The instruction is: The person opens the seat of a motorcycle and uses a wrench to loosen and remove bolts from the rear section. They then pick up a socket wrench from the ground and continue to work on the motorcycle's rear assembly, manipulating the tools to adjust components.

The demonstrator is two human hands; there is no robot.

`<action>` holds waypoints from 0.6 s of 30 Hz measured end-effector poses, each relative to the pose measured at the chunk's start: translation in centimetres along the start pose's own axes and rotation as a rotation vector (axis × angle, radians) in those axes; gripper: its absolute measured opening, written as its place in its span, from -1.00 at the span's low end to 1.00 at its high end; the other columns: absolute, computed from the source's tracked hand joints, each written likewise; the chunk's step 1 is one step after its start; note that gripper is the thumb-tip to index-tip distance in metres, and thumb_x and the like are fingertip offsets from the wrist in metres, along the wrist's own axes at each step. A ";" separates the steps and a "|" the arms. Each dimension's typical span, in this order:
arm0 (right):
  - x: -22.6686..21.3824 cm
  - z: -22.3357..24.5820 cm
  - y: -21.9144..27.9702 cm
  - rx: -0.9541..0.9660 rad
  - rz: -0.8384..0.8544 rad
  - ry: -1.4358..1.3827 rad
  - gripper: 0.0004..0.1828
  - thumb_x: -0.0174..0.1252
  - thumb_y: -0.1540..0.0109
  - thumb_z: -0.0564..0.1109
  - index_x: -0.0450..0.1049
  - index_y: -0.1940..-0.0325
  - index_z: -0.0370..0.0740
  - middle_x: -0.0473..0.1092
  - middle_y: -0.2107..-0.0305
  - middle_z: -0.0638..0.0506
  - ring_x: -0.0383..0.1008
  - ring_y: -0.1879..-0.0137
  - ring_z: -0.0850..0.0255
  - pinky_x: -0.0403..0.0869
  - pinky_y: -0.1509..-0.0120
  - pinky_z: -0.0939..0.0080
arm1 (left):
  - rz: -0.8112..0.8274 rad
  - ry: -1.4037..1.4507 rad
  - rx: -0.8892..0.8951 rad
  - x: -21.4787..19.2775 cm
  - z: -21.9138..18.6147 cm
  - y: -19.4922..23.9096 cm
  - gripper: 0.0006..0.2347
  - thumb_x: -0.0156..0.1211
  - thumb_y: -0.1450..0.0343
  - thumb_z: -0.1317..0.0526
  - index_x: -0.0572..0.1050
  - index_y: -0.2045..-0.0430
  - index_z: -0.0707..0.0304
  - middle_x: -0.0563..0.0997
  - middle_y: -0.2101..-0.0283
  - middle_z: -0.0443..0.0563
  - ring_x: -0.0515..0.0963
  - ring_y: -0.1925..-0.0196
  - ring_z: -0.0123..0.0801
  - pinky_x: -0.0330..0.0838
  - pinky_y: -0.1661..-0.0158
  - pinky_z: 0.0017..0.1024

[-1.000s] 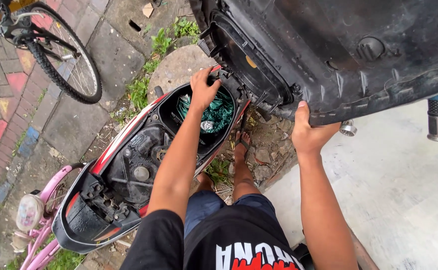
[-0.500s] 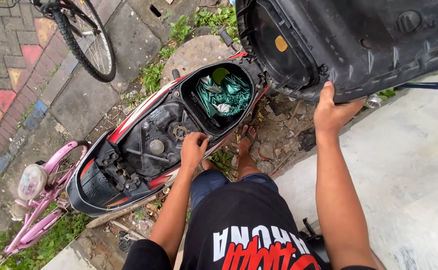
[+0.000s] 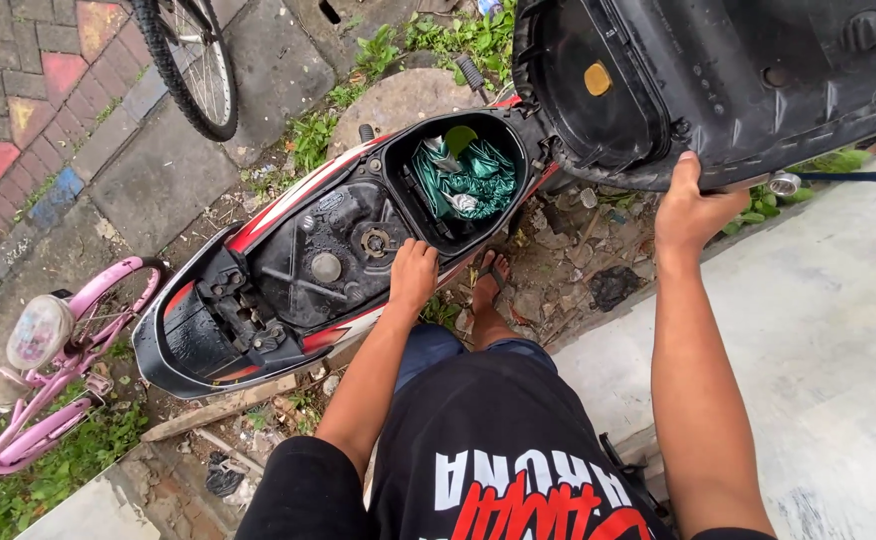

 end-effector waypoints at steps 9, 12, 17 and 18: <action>0.0 -0.4 0.2 -0.005 0.013 0.006 -0.81 0.25 -0.21 -0.23 0.58 0.16 -0.43 0.59 0.32 -0.13 0.67 0.21 0.02 0.60 0.25 0.01 | 0.053 0.112 -0.034 -1.1 0.1 0.9 -0.88 0.24 -0.38 0.34 0.57 0.25 0.32 0.53 0.27 0.15 0.42 0.18 0.00 0.38 0.17 -0.12; 0.0 -0.2 0.3 0.004 0.011 0.014 -0.80 0.24 -0.20 -0.24 0.56 0.15 -0.42 0.59 0.30 -0.13 0.66 0.19 0.02 0.60 0.22 0.03 | 0.094 0.139 -0.070 -1.4 -0.1 1.8 -0.81 0.28 -0.40 0.30 0.57 0.13 0.31 0.54 0.17 0.13 0.44 0.16 -0.01 0.39 0.17 -0.13; -0.1 -0.8 0.4 0.011 -0.024 0.014 -0.73 0.27 -0.19 -0.22 0.55 0.09 -0.45 0.59 0.24 -0.19 0.67 0.13 -0.03 0.62 0.18 0.01 | 0.085 0.275 -0.105 -2.7 -0.1 2.5 -0.69 0.21 -0.42 0.30 0.53 -0.05 0.37 0.58 0.00 0.19 0.55 -0.01 0.08 0.43 -0.04 -0.03; -0.1 -1.1 0.5 0.009 -0.023 0.011 -0.73 0.27 -0.19 -0.22 0.55 0.09 -0.45 0.59 0.24 -0.19 0.67 0.13 -0.03 0.62 0.18 0.01 | 0.083 0.273 -0.107 -2.8 0.0 2.4 -0.69 0.21 -0.42 0.30 0.53 -0.05 0.37 0.58 0.00 0.19 0.55 -0.01 0.08 0.43 -0.04 -0.03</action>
Point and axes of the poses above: each hand's wrist, its own y-axis away from the middle knuckle, its own x-axis out of the palm, z = x × y, the point moved 10 cm from there along -y, towards the middle knuckle
